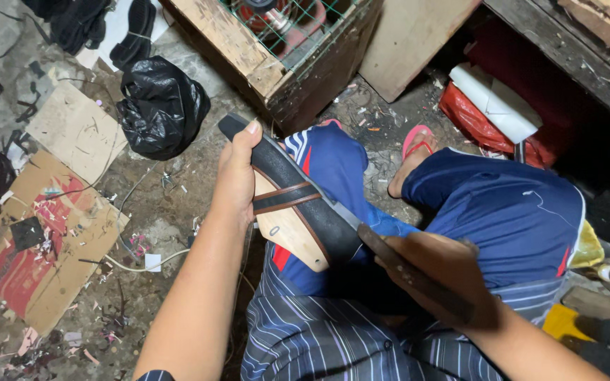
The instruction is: The person sits on the floor and fits a black rubber sole onto a shoe upper, pressing and aligning the parts by hand. They then use a hammer and a flat metal tool to tap and press the sole edges against the upper, turning the shoe to work around the sides, and hold up the shoe at the end.
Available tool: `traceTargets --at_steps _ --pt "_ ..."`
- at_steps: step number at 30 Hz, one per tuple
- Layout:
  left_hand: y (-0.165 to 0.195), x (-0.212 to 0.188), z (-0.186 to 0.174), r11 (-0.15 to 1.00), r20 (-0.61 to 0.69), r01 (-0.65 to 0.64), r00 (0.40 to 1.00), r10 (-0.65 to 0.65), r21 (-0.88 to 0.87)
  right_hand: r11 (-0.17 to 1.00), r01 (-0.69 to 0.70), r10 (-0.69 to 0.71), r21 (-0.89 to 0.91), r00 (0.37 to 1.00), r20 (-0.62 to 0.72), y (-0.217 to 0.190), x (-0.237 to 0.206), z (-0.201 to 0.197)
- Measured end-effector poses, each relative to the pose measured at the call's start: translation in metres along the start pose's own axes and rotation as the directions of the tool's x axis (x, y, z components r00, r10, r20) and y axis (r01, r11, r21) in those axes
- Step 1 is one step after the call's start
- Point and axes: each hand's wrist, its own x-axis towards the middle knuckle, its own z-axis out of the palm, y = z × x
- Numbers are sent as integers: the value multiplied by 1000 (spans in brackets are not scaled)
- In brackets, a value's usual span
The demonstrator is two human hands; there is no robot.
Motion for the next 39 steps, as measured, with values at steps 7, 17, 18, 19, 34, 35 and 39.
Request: traceTargets --at_steps 7,17,18,19,34,35,39 --pt "-3 1 2 1000 24 3 1000 -3 -8 909 -168 303 -381 894 329 26 16 38" --pt "-2 -3 -14 934 23 319 947 -319 -162 958 -116 164 263 971 -171 12 2 23" --pt "-3 -3 -12 935 4 303 952 -308 -184 955 -27 87 294 977 -195 13 8 28" --pt "-3 -3 -9 939 -12 277 958 -285 -203 944 73 2 321 973 -229 15 17 34" --pt "-1 -9 0 975 -52 205 976 -210 -91 871 -79 110 485 993 -35 20 44 43" --pt "0 -8 -1 960 -37 257 964 -263 -108 853 -38 68 520 997 -39 23 40 41" --pt "2 -10 1 940 -5 313 949 -317 -132 914 -67 92 399 995 -45 35 32 44"
